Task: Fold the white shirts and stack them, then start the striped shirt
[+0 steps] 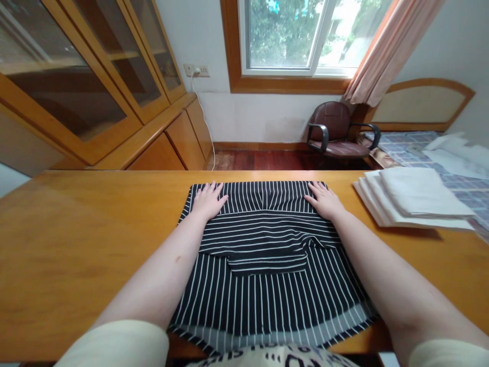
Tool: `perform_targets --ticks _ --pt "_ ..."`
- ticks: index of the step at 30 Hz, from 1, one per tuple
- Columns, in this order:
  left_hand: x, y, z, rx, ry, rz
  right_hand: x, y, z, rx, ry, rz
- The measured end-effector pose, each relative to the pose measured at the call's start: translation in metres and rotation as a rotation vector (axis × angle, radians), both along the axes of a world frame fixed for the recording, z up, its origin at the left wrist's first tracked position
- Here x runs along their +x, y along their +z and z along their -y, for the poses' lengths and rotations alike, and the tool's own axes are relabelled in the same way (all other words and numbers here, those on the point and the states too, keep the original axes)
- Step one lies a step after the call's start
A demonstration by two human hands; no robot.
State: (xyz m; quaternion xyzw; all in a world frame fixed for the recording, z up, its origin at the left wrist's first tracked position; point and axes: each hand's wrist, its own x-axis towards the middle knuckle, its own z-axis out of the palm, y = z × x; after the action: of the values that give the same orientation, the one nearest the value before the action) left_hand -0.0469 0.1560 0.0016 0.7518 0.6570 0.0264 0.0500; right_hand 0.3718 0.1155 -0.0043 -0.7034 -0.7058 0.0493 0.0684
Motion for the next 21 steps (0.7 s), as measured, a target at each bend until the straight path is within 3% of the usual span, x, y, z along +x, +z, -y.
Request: perform_targets --ticks 4,6,8,10,12,17,21 --pt "0.001 -0.002 0.000 0.018 0.007 0.000 -0.020 0.007 0.014 0.194 -0.145 0.080" --pt "0.001 -0.002 0.000 0.024 0.008 -0.004 -0.049 0.010 0.029 0.250 0.042 0.108" --pt "0.002 -0.001 0.001 0.023 0.006 -0.006 -0.077 0.011 0.047 0.146 0.310 0.079" --pt "0.001 0.001 0.003 0.019 -0.002 -0.008 -0.091 0.009 0.063 0.052 0.459 0.047" --pt "-0.002 0.001 0.004 0.016 -0.016 -0.011 -0.085 0.006 0.075 0.020 0.481 0.038" --pt "-0.009 0.003 0.001 0.025 -0.049 0.010 -0.028 0.002 0.087 0.030 0.360 0.078" --pt "0.012 0.022 0.026 0.144 -0.062 0.070 -0.014 0.001 0.089 0.045 0.329 0.096"
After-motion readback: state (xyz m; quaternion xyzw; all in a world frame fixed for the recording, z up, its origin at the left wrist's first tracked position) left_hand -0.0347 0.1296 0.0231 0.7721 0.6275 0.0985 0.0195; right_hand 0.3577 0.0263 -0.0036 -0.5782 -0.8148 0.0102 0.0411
